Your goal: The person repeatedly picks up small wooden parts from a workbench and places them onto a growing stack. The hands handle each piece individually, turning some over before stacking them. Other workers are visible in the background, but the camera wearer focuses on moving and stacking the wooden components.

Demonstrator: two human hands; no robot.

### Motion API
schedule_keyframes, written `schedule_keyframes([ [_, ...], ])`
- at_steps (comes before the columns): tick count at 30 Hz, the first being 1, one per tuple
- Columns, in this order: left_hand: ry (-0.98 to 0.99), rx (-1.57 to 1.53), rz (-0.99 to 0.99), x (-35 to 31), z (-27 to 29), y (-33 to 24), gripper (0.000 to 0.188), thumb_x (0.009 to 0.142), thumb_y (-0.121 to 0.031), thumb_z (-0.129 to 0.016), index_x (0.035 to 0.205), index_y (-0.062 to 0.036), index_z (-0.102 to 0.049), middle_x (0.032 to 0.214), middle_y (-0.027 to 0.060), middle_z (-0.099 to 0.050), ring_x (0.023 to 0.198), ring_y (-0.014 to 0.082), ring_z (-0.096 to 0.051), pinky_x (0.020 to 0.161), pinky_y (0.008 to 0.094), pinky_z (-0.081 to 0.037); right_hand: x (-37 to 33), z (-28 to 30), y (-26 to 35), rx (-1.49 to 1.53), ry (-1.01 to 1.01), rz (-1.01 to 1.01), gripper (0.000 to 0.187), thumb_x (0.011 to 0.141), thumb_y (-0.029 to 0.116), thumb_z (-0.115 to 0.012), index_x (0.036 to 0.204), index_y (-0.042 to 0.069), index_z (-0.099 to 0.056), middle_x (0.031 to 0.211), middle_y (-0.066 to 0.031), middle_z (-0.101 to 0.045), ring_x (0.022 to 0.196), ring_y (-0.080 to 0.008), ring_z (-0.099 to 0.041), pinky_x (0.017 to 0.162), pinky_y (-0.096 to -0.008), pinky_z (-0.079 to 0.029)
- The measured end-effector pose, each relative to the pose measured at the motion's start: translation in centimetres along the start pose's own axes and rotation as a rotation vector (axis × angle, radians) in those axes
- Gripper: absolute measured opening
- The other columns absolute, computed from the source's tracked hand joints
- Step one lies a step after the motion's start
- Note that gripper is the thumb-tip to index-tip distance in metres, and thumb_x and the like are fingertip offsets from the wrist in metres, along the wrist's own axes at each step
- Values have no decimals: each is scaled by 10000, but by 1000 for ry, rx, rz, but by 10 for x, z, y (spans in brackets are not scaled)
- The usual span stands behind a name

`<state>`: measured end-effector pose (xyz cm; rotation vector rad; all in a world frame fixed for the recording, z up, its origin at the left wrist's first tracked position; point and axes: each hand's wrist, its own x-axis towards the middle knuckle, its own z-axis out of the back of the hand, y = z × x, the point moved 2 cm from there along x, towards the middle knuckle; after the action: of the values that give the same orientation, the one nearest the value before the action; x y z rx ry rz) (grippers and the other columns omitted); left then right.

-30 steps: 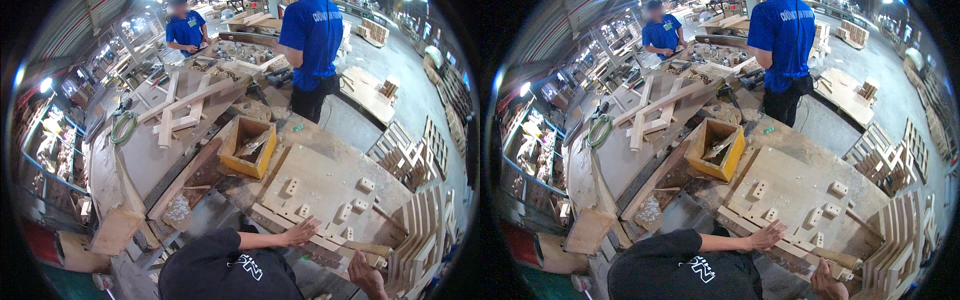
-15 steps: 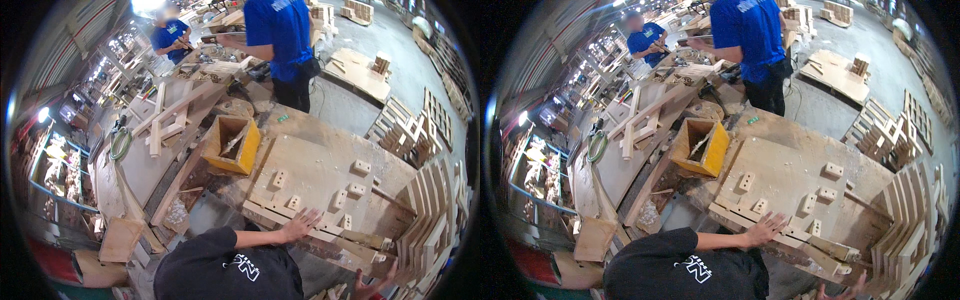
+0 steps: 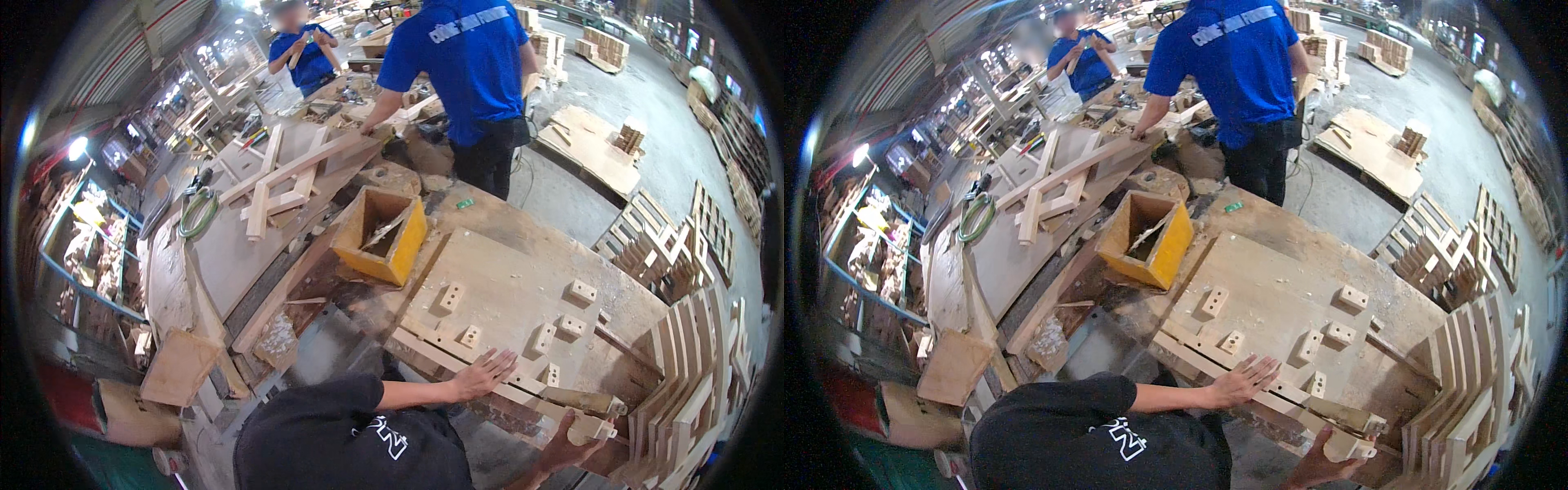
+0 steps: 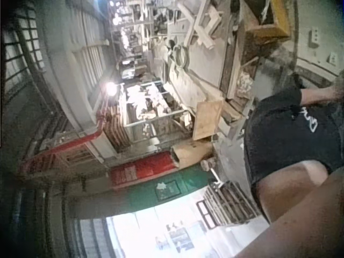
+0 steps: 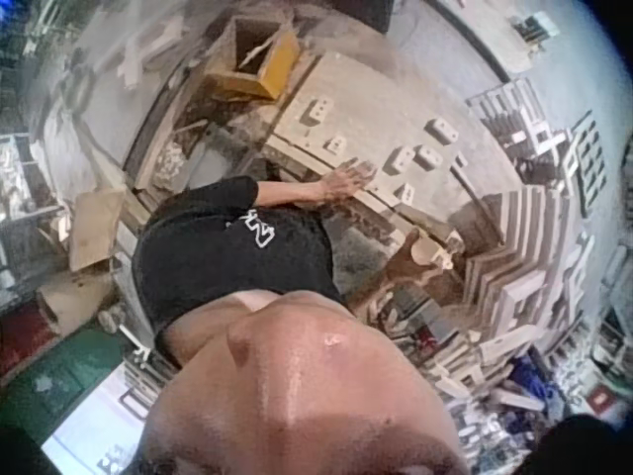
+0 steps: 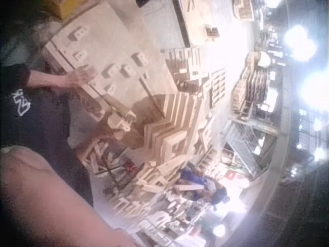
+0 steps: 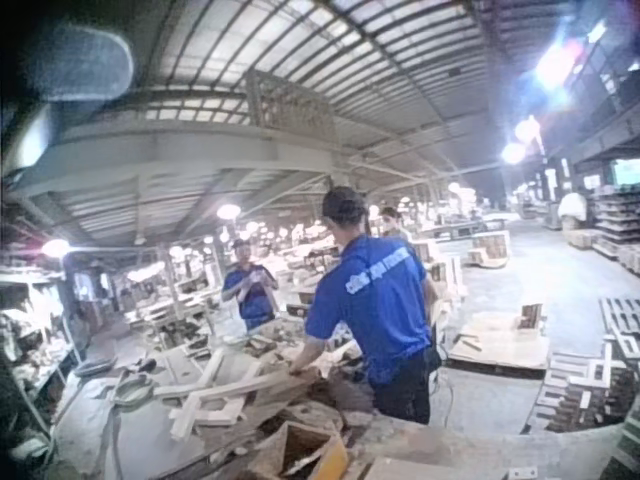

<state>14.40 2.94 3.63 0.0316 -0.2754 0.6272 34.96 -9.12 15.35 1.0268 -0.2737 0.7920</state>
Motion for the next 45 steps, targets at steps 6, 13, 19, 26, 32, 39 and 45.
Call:
schedule_keyframes([
  [6, -80, 43, 36, -9, 4, -4, 604, 901, -210, -467, 1450, 11, -349, 1336, 164, -489, 1167, 268, -498, 1062, 459, -348, -14, -1, -12, -187, -52, -25, 750, 831, 330, -767, 1380, -40, -416, 1301, -228, -520, 1138, -325, -559, 949, -439, -484],
  [13, 34, -10, 8, -9, 1, -2, 579, 887, -221, -483, 1415, -2, -391, 1284, 148, -510, 1134, 265, -512, 999, 455, -392, -19, -15, -24, -209, 49, 8, 774, 801, 415, -779, 1310, -82, -472, 1232, -266, -552, 1127, -395, -550, 937, -473, -462],
  [19, 0, -41, 32, -12, -10, -1, 544, 877, -181, -491, 1393, -18, -438, 1158, 127, -556, 1083, 253, -532, 973, 432, -382, -29, -18, -25, -337, 39, -74, 784, 771, 429, -799, 1312, -39, -477, 1225, -243, -551, 1156, -391, -504, 968, -507, -405],
  [26, 142, -366, -3, 3, -14, 6, 859, 558, -29, -677, 1380, -9, -428, 1187, 188, -540, 1086, 372, -512, 949, 467, -398, -58, -24, -48, -229, 75, -211, 684, 708, 299, -860, 1176, -44, -499, 1182, -227, -540, 1105, -367, -530, 960, -458, -412],
  [32, 281, -203, 20, 14, -5, -10, 829, 572, -82, -756, 1330, 29, -438, 1200, 182, -524, 1085, 364, -497, 941, 460, -382, -65, -35, -57, 164, 25, -373, 852, 588, 289, -882, 1272, 11, -458, 1260, -191, -525, 1195, -381, -466, 1016, -502, -348],
  [39, 297, -156, -240, 5, -14, 3, 613, 753, -394, -773, 1107, 49, -539, 1010, 256, -568, 988, 462, -511, 908, 520, -390, -70, -38, -71, 143, 45, -233, 999, 571, 356, -875, 1355, 51, -337, 1186, -83, -598, 1164, -289, -545, 1049, -587, -224],
  [45, 377, -83, -118, 5, -29, 13, 569, 732, -360, -812, 1048, 52, -580, 960, 245, -607, 914, 453, -571, 795, 511, -433, -61, -38, -78, 156, 102, -298, 1099, 524, 417, -879, 1390, 61, -303, 1189, -56, -589, 1197, -290, -494, 1065, -613, -182],
])
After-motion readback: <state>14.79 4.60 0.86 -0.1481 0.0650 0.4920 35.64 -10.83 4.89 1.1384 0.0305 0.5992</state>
